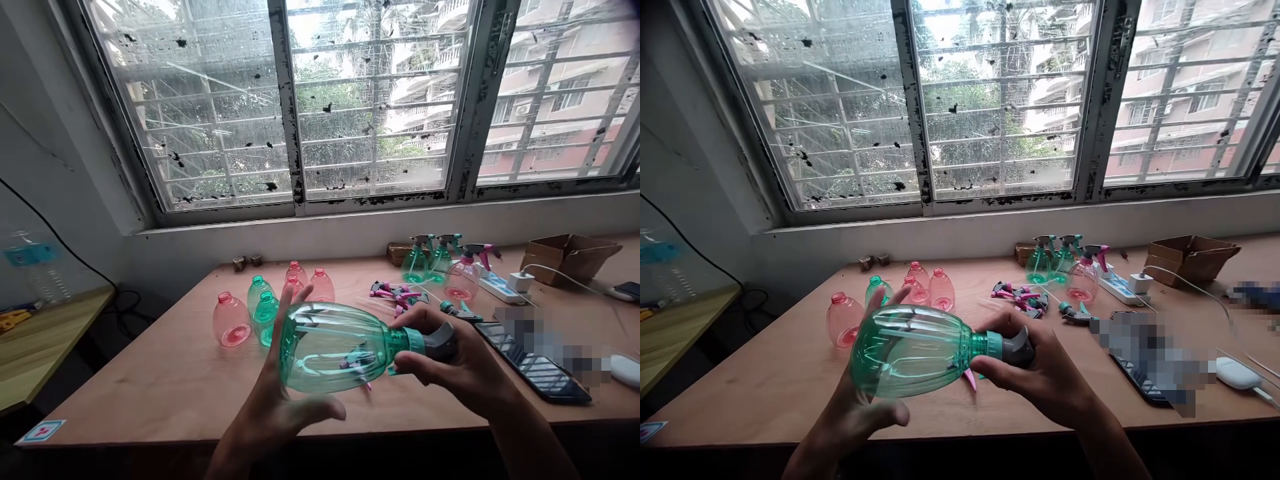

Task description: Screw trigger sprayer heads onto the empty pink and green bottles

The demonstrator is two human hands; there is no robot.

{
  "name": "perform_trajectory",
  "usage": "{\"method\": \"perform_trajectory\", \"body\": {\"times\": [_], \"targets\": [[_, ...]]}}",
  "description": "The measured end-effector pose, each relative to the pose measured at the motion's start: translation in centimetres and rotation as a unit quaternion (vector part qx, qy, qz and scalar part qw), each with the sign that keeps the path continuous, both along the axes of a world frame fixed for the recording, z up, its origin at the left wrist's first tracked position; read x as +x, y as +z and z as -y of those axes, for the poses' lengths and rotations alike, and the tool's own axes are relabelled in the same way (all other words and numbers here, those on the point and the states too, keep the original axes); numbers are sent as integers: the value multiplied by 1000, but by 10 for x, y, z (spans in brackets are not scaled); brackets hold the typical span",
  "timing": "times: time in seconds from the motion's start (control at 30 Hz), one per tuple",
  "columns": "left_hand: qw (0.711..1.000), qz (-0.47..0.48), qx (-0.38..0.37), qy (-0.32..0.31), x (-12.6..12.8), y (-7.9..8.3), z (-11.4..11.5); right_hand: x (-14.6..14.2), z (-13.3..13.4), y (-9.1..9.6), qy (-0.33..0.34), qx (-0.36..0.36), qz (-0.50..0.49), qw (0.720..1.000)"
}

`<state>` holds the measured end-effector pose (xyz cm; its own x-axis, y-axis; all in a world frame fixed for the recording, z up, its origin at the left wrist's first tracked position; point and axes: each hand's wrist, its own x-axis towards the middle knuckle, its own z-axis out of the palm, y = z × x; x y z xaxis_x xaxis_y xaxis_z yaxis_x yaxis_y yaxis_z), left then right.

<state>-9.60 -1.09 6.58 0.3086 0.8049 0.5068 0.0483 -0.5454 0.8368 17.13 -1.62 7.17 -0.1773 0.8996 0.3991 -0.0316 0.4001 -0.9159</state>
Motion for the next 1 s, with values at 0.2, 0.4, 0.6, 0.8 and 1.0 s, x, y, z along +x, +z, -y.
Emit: {"method": "perform_trajectory", "body": {"times": [0.2,0.4,0.6,0.8,1.0], "targets": [[1000,0,25,3,7,-2,0,4,-2,-1,22,-10,-31,999],[1000,-8,19,-10,2,-2,-1,1,-1,-2,-15,33,-2,999],[998,-62,30,-7,-9,3,-2,3,-3,-2,-6,3,-27,1000],[991,-119,50,18,-13,6,3,3,-5,-4,-31,62,26,997],[989,-117,31,85,-13,5,-1,3,0,-6,-105,116,55,986]]}}
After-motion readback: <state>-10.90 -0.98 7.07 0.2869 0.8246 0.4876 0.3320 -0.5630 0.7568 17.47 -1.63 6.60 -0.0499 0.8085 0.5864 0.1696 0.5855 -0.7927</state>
